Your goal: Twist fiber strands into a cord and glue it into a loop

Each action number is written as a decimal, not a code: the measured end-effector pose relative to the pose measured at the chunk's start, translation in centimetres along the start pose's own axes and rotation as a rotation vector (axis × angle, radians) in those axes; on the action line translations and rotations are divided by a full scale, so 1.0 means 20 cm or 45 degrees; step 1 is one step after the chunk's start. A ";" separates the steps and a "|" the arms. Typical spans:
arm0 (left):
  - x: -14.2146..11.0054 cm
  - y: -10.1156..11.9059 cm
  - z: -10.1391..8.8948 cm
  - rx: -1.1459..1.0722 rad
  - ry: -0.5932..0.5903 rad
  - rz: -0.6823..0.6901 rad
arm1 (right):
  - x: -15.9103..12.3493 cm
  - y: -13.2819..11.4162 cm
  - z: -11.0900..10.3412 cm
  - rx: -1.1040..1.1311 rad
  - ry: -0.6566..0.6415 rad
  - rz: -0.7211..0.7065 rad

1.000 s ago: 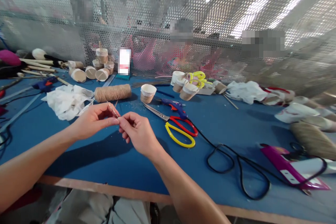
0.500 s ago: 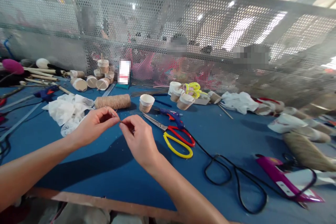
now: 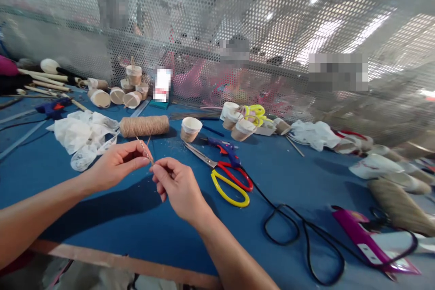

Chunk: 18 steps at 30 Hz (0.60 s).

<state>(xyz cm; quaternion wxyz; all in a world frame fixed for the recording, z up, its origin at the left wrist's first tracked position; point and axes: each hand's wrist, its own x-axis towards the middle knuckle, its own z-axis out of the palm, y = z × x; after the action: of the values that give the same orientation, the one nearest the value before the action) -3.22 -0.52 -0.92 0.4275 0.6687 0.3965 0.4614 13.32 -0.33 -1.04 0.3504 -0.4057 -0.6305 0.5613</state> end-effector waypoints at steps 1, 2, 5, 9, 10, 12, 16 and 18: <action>0.00 0.00 0.00 -0.007 0.000 0.000 | 0.00 0.00 0.00 0.038 -0.013 0.009; 0.00 0.00 0.00 -0.016 0.000 0.001 | 0.00 0.00 0.00 0.072 -0.025 0.014; 0.00 -0.01 0.00 -0.033 -0.017 -0.013 | 0.00 0.01 -0.01 0.165 -0.068 0.028; 0.00 -0.01 0.00 -0.013 -0.048 -0.059 | 0.00 0.01 0.00 0.199 -0.103 0.054; 0.00 -0.01 0.00 0.000 -0.043 -0.066 | 0.00 0.02 0.01 0.168 -0.087 0.049; 0.00 -0.01 0.01 0.036 -0.009 -0.084 | 0.00 0.03 0.02 0.042 0.008 0.004; 0.00 -0.02 0.02 0.104 0.064 -0.100 | 0.00 0.06 0.03 -0.319 0.260 -0.183; 0.00 -0.02 0.02 0.126 0.053 -0.060 | 0.00 0.06 0.03 -0.419 0.296 -0.238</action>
<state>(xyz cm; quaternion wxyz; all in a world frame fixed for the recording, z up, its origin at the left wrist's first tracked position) -2.87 -0.41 -1.31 0.3964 0.6697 0.4433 0.4448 12.96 -0.53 -2.40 0.4002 -0.4592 -0.7038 0.3655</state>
